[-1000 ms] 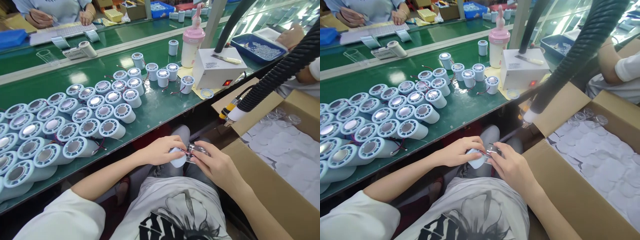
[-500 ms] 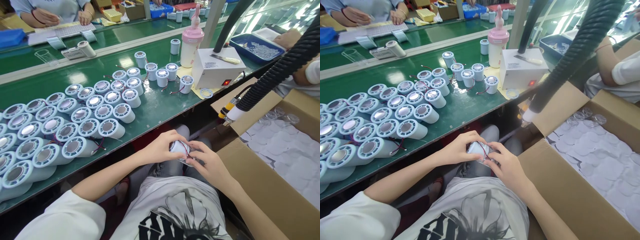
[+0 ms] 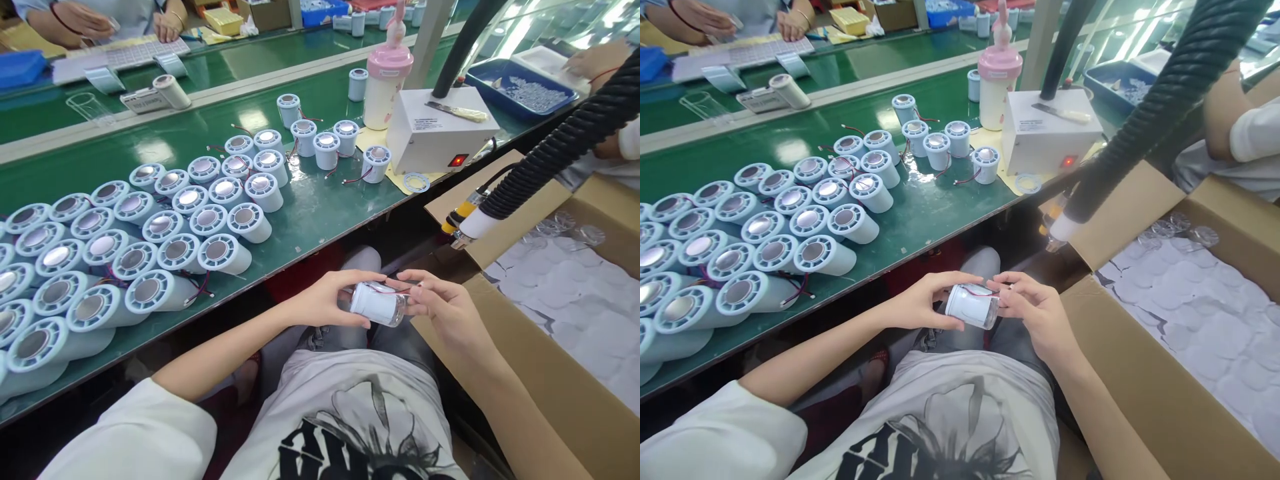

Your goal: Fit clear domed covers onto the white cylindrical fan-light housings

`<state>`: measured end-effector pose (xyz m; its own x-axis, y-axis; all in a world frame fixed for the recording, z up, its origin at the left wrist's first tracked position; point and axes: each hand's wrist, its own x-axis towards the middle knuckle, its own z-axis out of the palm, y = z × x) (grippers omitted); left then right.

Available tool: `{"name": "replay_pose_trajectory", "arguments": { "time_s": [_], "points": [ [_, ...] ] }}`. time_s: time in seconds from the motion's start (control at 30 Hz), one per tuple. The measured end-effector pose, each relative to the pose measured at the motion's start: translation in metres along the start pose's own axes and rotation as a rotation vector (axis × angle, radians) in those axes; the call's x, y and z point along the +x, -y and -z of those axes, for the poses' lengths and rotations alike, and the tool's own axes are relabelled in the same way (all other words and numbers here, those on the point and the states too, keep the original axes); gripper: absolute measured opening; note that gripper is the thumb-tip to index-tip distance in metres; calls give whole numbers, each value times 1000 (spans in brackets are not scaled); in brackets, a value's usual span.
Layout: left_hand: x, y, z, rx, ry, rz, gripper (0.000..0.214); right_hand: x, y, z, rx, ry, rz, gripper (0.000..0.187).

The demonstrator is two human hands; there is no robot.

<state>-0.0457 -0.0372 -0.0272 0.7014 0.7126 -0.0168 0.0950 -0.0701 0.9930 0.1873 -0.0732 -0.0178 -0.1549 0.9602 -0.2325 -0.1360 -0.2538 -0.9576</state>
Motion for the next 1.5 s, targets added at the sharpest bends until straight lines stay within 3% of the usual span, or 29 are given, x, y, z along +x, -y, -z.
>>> {"name": "replay_pose_trajectory", "arguments": {
  "time_s": [0.07,0.17,0.27,0.43,0.63,0.93,1.13,1.5],
  "points": [
    [-1,-6,-4,-112,-53,66,69,0,0,3,-116,98,127,8],
    [-4,-12,-7,-261,-103,147,65,-5,-2,4,-472,168,376,47],
    [-6,-16,-7,-291,-69,199,67,-10,-4,3,-608,146,449,54],
    [-9,-21,-2,-176,-18,77,78,-12,-4,3,-373,195,310,58],
    [-11,-22,-1,-124,-15,-47,78,-13,2,4,-258,220,172,51],
    [-11,-22,0,-53,-16,-87,80,-13,2,1,-23,275,-37,41],
    [-12,-21,0,-42,-8,-119,79,-10,2,-4,77,217,-153,39],
    [-13,-19,-1,-70,-26,-123,78,-8,5,-16,174,189,-357,48]
  ]
}}
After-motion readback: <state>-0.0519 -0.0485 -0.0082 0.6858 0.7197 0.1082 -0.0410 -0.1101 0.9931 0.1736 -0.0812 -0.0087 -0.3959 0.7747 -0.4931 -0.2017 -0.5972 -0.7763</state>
